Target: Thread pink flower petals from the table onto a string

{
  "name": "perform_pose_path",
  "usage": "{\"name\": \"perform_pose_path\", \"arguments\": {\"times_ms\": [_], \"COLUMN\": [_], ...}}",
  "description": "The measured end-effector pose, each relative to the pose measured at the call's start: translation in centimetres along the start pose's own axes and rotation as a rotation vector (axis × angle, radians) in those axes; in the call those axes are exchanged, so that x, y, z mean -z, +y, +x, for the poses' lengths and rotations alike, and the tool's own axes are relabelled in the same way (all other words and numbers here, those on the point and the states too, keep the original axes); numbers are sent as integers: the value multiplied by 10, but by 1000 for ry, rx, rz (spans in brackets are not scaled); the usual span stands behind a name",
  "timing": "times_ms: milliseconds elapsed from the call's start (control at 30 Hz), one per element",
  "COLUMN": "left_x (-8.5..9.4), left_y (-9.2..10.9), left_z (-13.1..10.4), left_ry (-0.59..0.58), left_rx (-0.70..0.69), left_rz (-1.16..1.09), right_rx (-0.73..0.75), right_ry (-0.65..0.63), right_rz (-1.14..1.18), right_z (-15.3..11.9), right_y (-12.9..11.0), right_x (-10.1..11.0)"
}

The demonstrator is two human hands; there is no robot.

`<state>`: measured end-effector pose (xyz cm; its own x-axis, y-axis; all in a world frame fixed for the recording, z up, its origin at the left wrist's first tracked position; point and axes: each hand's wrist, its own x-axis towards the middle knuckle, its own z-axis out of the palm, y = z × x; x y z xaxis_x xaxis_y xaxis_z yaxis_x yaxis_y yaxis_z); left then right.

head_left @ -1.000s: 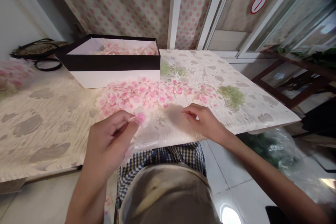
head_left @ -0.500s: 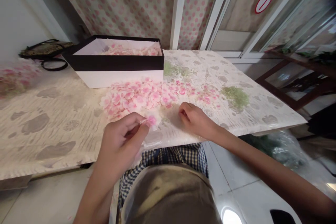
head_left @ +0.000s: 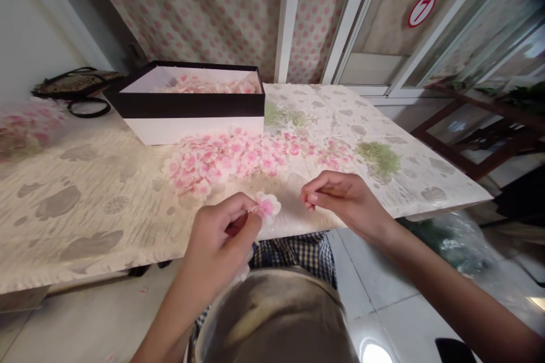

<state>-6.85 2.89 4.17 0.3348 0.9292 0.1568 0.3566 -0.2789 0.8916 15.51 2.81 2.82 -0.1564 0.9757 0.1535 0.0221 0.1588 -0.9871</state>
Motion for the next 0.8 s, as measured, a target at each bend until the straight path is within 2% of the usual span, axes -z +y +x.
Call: {"name": "perform_pose_path", "arguments": {"times_ms": [100, 200, 333, 467, 667, 800], "left_x": [-6, -13, -18, -20, -22, -23], "left_y": [2, 4, 7, 6, 7, 8], "left_z": [-2, -5, -9, -13, -13, -13], "left_ry": [-41, -101, -177, -223, -231, -241], "left_rx": [-8, -63, -92, -88, -107, -119], "left_rz": [-43, -48, -73, -107, -107, -92], "right_rx": [30, 64, 67, 54, 110, 135], "right_ry": [6, -29, -24, -33, 12, -21], "right_rz": [56, 8, 65, 132, 34, 20], "right_z": [-13, -25, -32, -33, -36, -38], "right_y": [-10, -16, -16, -13, -15, -15], "right_x": [-10, -23, -35, -37, -37, -36]}}
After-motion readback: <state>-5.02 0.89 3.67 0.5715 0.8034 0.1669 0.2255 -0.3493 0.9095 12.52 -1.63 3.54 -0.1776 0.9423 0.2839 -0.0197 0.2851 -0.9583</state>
